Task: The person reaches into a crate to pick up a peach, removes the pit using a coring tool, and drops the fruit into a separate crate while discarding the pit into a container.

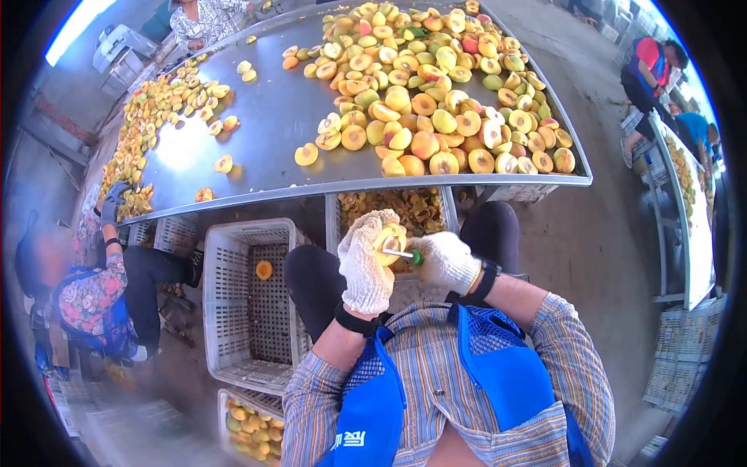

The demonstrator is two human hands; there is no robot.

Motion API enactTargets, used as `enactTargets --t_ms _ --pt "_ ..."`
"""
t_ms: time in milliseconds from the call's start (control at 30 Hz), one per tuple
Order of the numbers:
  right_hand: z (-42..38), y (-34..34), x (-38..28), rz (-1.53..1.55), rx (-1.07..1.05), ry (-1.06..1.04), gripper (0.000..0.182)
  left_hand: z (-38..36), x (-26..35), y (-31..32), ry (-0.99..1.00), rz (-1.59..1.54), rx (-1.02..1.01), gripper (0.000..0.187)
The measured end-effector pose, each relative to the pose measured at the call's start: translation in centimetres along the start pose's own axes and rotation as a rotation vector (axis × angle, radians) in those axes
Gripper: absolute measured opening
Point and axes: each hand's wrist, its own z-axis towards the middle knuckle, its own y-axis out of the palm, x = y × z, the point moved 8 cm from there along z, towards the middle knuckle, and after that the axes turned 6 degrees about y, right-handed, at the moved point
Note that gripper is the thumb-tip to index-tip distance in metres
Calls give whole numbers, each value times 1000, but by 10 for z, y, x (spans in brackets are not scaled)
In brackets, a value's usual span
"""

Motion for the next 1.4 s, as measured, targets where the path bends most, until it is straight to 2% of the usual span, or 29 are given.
enactTargets --t_ms 67,100,200,267,333,400,467,500,533,600,667,700,767,867,900,933,1000,1033,1067,1133,1200,1233,1267,1333,1400 --pt "-6 24 -1 190 3 -46 15 0 -3 8 -80 -140 -53 31" --pt "-7 17 -5 221 21 5 15 -1 -4 7 -70 -144 -54 32" --pt "7 12 7 62 -65 17 14 -6 -6 6 -47 -113 -1 34" --pt "3 14 6 82 -76 43 13 -7 0 12 -89 -161 -23 31" --pt "-3 18 -3 244 -9 -55 21 -3 2 14 -121 -217 -43 28" --pt "-3 18 -1 196 -17 -41 20 2 2 15 -139 -196 -107 31" --pt "-1 18 3 -58 -80 -28 21 1 2 16 -140 -151 -40 38" --pt "-3 11 1 23 6 -18 20 2 5 17 -124 -64 -5 41" --pt "-5 17 0 22 5 -12 20 2 8 17 -107 23 30 44" --pt "-5 24 1 238 63 -24 17 2 8 19 -114 36 29 45" --pt "-1 24 12 183 76 25 18 2 3 16 -111 -11 3 46" --pt "6 16 14 96 75 -61 19 1 2 16 -114 -7 3 46" --pt "10 11 11 -59 31 -157 21 -3 5 13 -90 366 9 45" --pt "-6 17 10 40 -77 -36 18 -3 4 15 -184 219 -75 37" --pt "-10 24 7 172 -91 -128 15 -1 5 18 -195 140 -130 36" --pt "-8 33 12 175 -96 -127 15 2 4 14 -197 141 -125 36" --pt "-6 49 8 84 -117 -269 17 6 3 21 -191 35 -274 35" --pt "-10 19 0 178 -23 -164 18 9 3 18 -221 199 -214 36" --pt "-2 17 6 77 1 -17 19 8 1 22 -223 197 -218 36" --pt "2 8 3 50 80 -137 19 8 8 20 -96 418 -91 40" --pt "-5 20 -1 286 -68 -136 18 8 12 15 -128 358 -89 41" --pt "-8 32 -13 269 -157 -325 16 9 10 19 -171 177 -186 39" --pt "-10 32 -11 340 -117 -267 14 9 7 24 -214 -6 -284 37" --pt "-6 40 -12 9 -135 -357 14 9 4 24 -227 -27 -279 36" --pt "0 18 3 41 -5 -37 15 15 5 13 -150 363 -99 37"
